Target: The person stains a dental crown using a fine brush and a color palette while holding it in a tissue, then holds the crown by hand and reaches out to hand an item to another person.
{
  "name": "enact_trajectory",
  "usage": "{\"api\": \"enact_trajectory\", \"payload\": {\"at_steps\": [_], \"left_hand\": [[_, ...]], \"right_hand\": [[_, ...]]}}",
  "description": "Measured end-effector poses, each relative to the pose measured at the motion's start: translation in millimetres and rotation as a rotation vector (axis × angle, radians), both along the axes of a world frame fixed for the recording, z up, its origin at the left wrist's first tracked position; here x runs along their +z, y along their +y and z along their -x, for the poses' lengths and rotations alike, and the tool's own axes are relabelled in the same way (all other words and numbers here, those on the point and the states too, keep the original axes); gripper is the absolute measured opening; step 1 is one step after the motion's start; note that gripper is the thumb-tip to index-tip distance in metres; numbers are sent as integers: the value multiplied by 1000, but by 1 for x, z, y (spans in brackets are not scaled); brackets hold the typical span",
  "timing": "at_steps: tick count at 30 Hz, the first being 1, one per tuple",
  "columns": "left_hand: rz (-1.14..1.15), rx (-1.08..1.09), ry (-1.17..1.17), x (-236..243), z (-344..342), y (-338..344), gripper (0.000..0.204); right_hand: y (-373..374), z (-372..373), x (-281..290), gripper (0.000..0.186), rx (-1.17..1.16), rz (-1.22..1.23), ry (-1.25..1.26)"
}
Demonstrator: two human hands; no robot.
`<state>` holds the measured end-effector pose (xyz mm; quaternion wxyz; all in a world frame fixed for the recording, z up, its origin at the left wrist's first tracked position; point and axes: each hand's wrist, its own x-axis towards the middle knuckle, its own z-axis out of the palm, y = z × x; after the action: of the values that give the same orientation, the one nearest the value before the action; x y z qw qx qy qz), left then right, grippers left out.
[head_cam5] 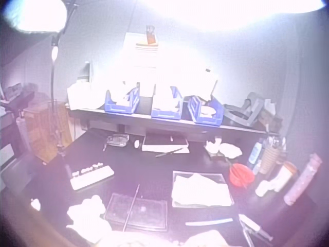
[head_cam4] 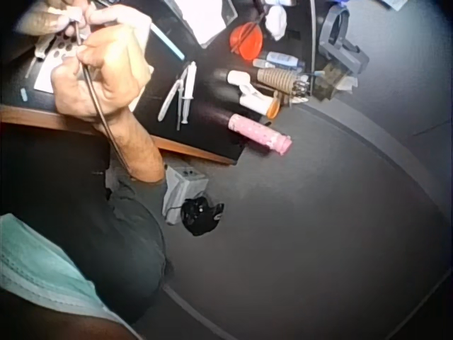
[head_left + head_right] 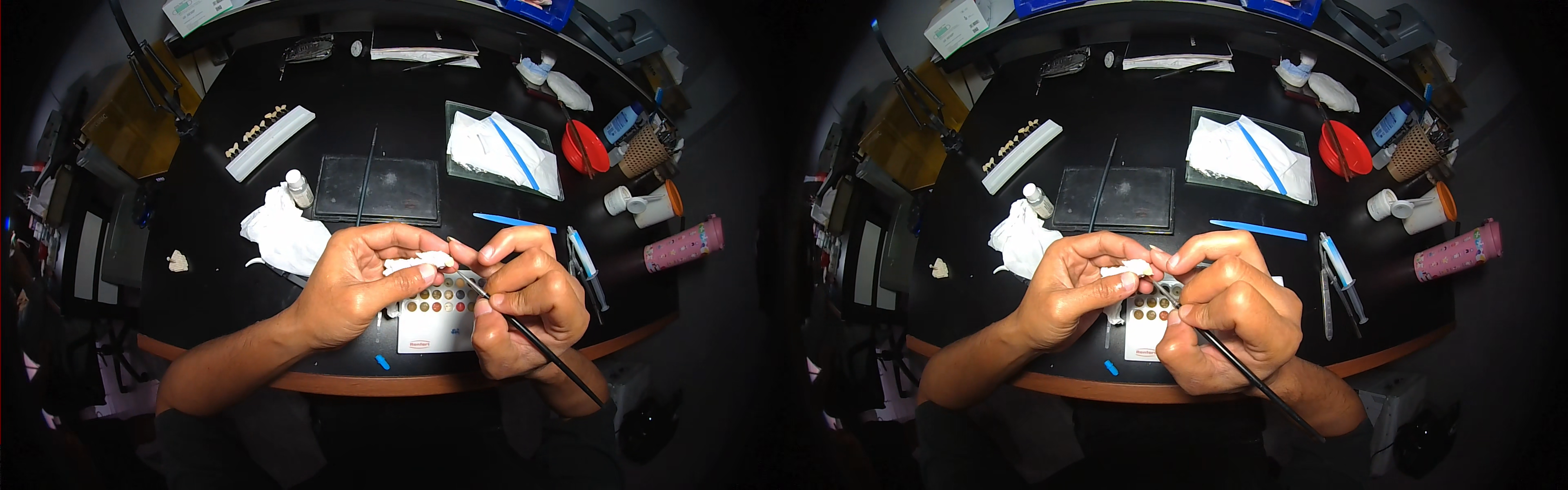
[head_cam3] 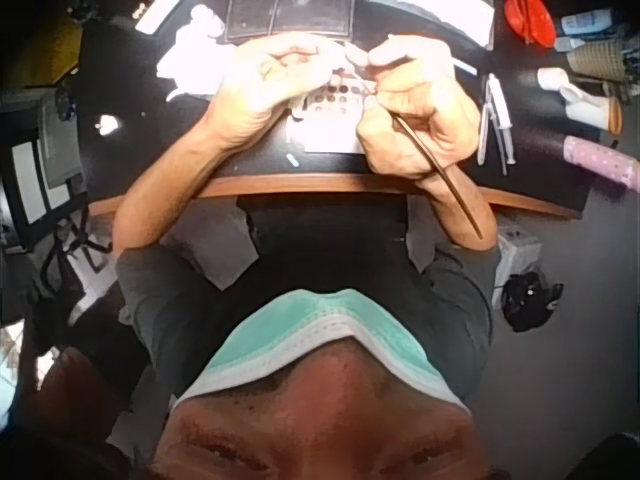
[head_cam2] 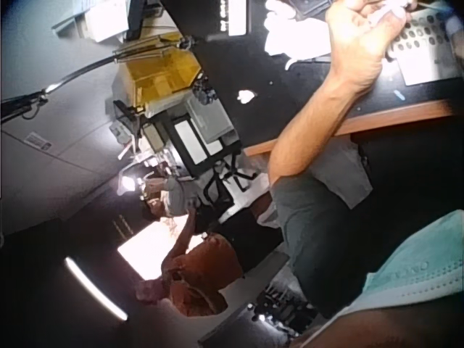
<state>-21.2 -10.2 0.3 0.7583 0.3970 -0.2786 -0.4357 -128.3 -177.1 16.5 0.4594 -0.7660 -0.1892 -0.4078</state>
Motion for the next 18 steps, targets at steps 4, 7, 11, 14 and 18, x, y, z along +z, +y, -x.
{"api": "enact_trajectory", "payload": {"at_steps": [4, 7, 11, 14, 18], "left_hand": [[8, 6, -9, -3, 0, 0, 21], [-3, 11, -16, -4, 0, 0, 21], [-3, 18, -3, -4, 0, 0, 21], [2, 18, -10, -5, 0, 0, 21], [-15, 17, -18, -4, 0, 0, 21]], "right_hand": [[-1, 0, 0, 18, -18, 35, -3], [-2, 0, -1, 18, -30, 49, -7], [-1, -1, -2, 18, -31, 54, -14], [-1, -1, -2, 18, -44, 58, -11], [0, -1, -2, 18, -46, 55, -14]]}}
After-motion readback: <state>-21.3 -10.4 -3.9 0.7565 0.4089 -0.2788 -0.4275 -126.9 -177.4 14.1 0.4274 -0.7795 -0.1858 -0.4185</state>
